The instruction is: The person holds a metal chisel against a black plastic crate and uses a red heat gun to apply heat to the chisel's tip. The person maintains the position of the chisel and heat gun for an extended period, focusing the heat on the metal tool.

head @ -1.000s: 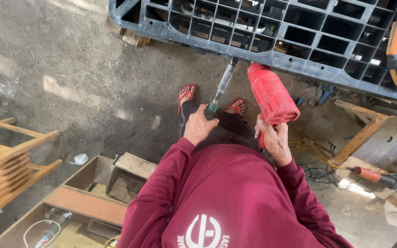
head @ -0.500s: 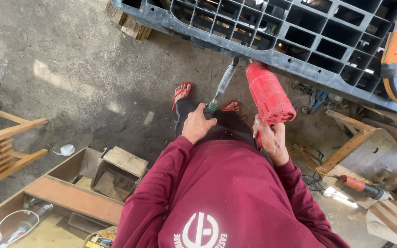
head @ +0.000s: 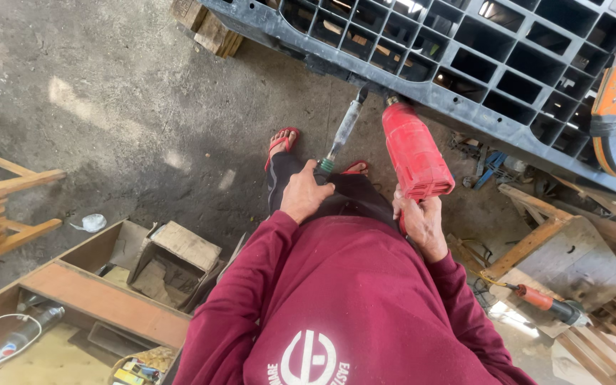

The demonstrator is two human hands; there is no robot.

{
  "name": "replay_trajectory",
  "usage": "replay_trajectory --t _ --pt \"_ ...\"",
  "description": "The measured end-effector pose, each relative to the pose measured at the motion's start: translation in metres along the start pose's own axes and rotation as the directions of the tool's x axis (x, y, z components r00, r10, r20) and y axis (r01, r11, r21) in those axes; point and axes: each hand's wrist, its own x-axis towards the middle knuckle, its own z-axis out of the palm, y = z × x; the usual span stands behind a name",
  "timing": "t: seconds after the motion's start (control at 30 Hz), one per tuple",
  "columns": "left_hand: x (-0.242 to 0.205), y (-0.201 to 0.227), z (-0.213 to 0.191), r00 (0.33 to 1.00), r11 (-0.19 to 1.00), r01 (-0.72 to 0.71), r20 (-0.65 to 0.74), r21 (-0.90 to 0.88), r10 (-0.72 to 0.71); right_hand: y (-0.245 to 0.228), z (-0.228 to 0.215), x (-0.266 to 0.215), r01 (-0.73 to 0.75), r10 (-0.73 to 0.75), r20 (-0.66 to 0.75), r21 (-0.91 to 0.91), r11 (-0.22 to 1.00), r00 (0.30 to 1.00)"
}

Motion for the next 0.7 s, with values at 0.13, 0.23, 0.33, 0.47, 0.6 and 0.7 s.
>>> replay_trajectory --t 0.13,0.23,0.33,0.47,0.6,0.7 --pt "-0.001 -0.0002 0.0002 1.0 1.0 -0.001 -0.002 -0.009 0.001 -0.001 0.0011 -0.0022 0.048 -0.048 0.049 -0.001 0.999 0.998" --pt "-0.0002 -0.0001 0.0004 1.0 1.0 0.001 -0.002 -0.007 -0.001 -0.0009 0.0016 -0.0021 0.101 -0.101 0.091 0.007 0.995 0.991" --pt "0.0001 0.0008 0.0001 1.0 1.0 0.0 -0.005 0.0 0.0 -0.001 0.0029 -0.0022 0.086 -0.084 0.082 -0.026 0.996 0.993" --pt "0.001 0.0013 -0.0012 1.0 1.0 -0.008 -0.003 -0.003 0.008 0.0001 0.0062 0.0012 0.078 -0.071 0.065 -0.118 0.99 0.995" --pt "0.0021 -0.0002 -0.0024 1.0 1.0 -0.012 -0.008 -0.003 0.012 0.002 0.0085 0.0036 0.063 -0.057 0.069 -0.09 0.994 0.996" --pt "0.0026 -0.0011 -0.0027 1.0 1.0 -0.014 -0.01 0.001 0.014 0.0038 0.0075 0.0031 0.033 -0.028 0.049 -0.105 0.994 0.998"
